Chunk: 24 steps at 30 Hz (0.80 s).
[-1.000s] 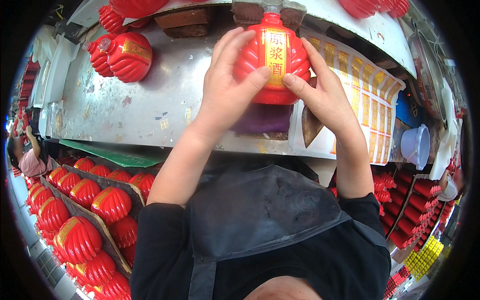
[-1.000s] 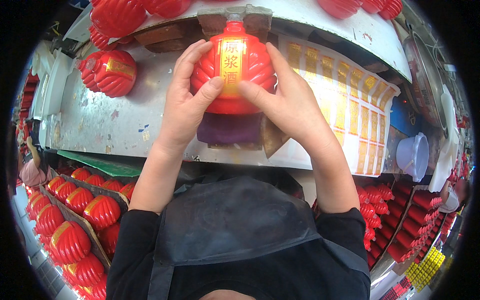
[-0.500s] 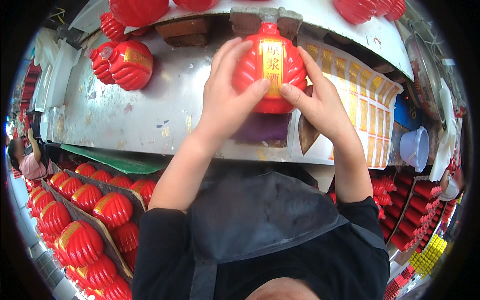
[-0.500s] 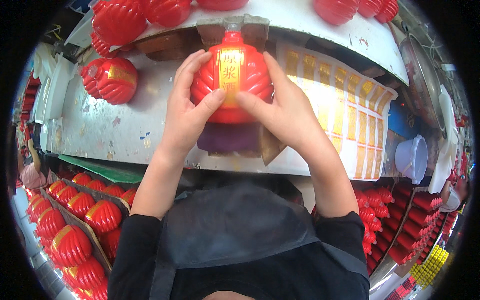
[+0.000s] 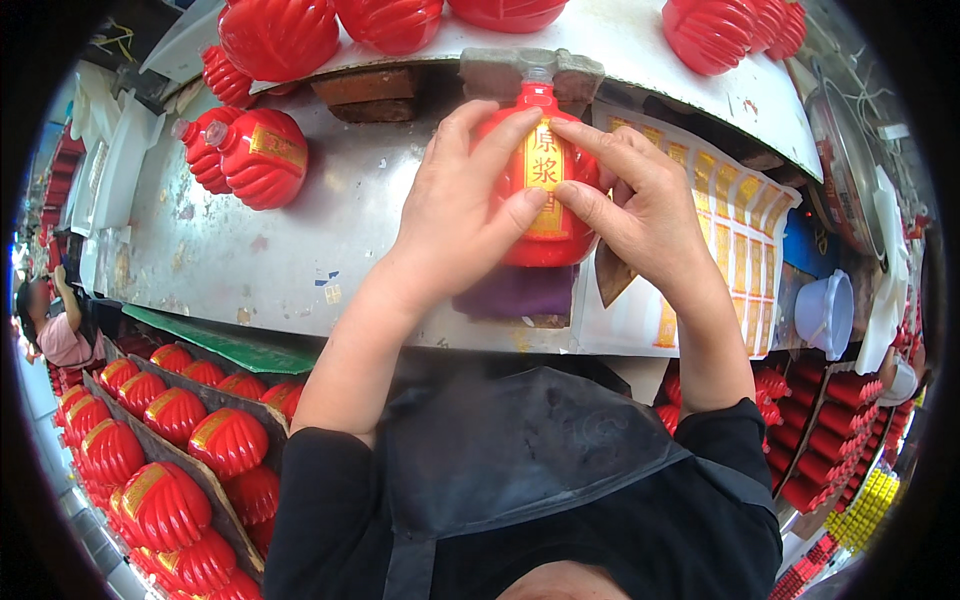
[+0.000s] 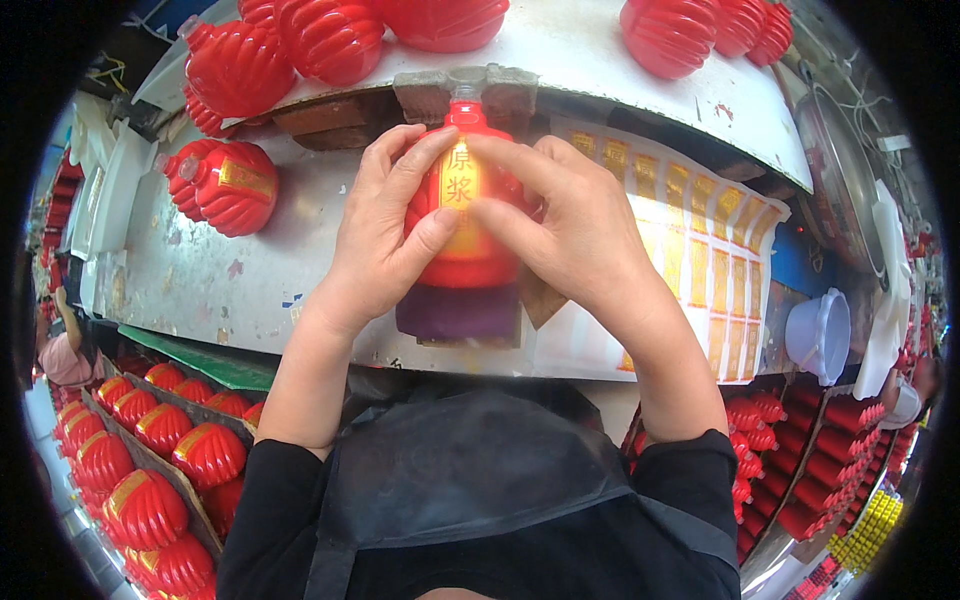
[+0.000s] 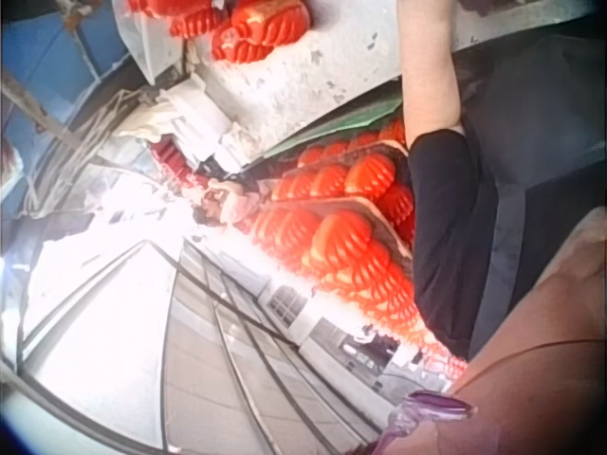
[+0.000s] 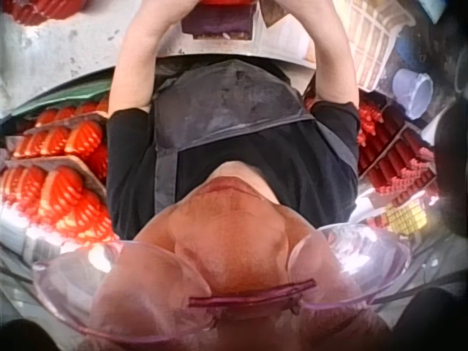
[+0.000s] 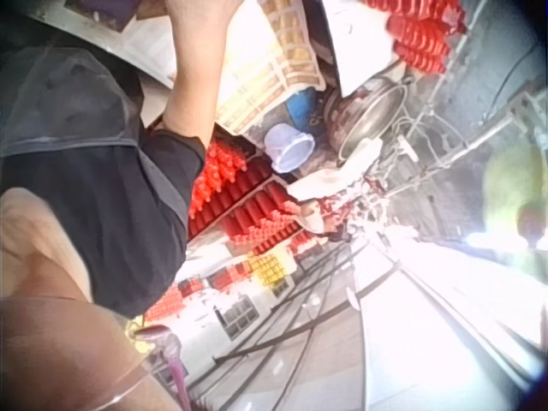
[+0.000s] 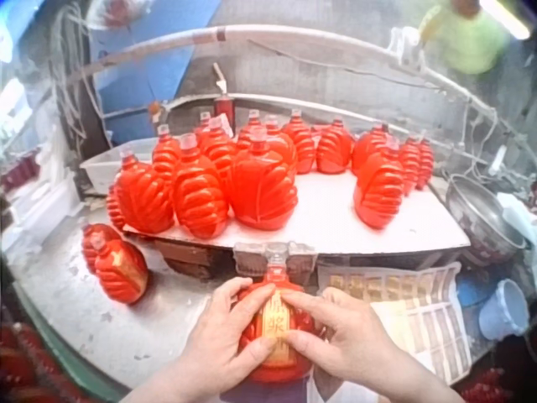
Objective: The person repeatedly picks up red ribbed plastic containers, applies a gold label to each, and places them on a nearby surface. The process is repeated for multiple containers throughout the clip.
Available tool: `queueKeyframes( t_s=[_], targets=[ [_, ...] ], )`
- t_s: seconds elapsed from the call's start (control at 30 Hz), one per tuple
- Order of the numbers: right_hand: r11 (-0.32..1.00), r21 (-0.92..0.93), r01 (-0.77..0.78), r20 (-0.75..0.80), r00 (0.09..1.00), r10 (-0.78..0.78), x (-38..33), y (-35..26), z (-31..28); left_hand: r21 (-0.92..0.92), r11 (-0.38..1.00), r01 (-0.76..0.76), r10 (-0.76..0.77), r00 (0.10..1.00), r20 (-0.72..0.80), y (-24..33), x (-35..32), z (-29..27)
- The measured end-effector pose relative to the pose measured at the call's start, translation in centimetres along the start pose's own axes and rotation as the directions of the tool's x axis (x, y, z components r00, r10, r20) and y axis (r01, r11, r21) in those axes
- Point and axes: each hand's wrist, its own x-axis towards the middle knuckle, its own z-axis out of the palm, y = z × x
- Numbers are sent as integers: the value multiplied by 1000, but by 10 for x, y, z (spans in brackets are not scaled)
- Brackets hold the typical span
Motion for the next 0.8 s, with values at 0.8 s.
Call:
queueKeyframes(
  t_s=[0.8],
  targets=[
    [807, 521, -279, 183, 960, 214, 41, -4, -33, 35, 999, -33, 34, 999, -43, -3, -1, 3]
  ],
)
